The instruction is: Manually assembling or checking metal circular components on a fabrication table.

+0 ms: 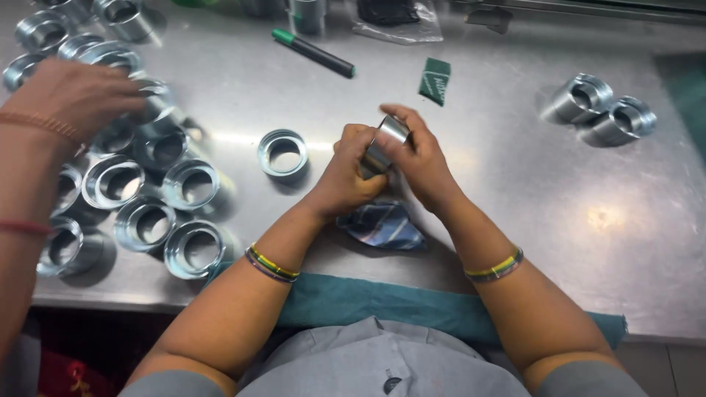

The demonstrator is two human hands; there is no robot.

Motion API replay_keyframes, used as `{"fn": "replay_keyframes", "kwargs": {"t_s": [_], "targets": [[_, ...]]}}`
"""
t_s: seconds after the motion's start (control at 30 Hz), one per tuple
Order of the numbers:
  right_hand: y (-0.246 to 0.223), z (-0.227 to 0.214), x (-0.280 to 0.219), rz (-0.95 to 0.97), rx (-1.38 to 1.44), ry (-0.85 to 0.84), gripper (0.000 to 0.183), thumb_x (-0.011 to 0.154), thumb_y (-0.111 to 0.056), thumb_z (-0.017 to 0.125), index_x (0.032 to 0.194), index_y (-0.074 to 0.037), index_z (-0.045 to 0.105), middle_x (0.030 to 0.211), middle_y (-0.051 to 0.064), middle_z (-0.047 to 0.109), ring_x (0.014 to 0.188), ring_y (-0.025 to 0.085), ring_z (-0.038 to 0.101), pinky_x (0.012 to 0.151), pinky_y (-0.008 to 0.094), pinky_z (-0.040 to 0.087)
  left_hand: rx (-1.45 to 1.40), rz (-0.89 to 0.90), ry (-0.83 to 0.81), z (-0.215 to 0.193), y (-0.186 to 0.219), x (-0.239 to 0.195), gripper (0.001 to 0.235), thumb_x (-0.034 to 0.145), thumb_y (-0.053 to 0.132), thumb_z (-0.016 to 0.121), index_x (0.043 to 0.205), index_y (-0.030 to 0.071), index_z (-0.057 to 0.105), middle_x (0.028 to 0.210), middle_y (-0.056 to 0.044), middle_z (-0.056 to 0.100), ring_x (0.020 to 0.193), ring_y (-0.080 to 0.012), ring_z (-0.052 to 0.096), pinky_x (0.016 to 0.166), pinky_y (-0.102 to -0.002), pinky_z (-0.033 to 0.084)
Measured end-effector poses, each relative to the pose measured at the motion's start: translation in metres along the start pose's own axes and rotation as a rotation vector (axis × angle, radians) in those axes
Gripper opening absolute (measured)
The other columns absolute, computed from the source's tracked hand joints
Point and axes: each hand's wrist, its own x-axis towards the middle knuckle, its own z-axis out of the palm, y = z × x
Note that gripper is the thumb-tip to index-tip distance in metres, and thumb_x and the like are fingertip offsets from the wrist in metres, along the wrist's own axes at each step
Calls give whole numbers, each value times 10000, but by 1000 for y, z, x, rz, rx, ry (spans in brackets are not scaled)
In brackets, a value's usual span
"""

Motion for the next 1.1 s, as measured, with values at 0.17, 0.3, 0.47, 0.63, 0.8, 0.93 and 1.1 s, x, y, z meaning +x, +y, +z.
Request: {"fn": "replay_keyframes", "kwargs": {"t_s": [0.17,0.3,0.47,0.63,0.8,0.93,1.1], "targets": [[9,-5,6,764,845,39,542,975,-499,554,1327,-88,528,1133,124,617,914,215,704,768,358,615,-70,14,40,3,-6,0,601,778,43,692,1352,128,534,1312,-138,488,1233,-341,471,1095,-426,420],[-2,1,-5,17,18,-18,679,1054,-504,655,1460,7,469,1184,162,545,1003,249,628,820,361,579,-106,-82,29,2,-7,0,593,772,60,707,1336,135,538,1299,-150,474,1218,-340,485,1065,-432,449],[40,-11,-6,709,862,26,545,1044,-522,632,1328,-59,602,858,82,622,648,129,567,583,259,499,-22,51,56,7,-11,0,668,783,38,686,1416,127,492,1335,-152,476,1247,-353,449,1112,-452,397],[-7,-1,-2,-112,-146,42,574,1026,-347,735,1418,0,500,1210,217,505,1102,265,585,850,348,607,-61,25,89,3,-11,-5,632,800,82,705,1391,130,486,1320,-145,487,1230,-332,477,1077,-433,420],[4,-1,-5,380,350,11,618,917,-320,732,1441,-59,532,1144,52,584,1036,152,588,920,344,526,31,-26,34,-1,5,2,542,740,-3,699,1265,78,589,1170,-166,539,1106,-334,502,1018,-437,413],[16,-9,-1,490,372,49,475,948,-393,625,1329,-107,619,1117,44,654,946,136,644,809,305,571,-584,-215,-57,-3,0,2,364,866,32,655,1225,52,595,1006,-75,618,938,-211,579,839,-369,483],[28,-13,0,923,1013,27,311,1005,-381,675,1122,-93,669,972,23,681,757,117,584,676,275,504,-980,-333,201,-18,-19,8,233,979,192,623,1135,19,615,943,-45,640,929,-185,608,919,-360,503]]}}
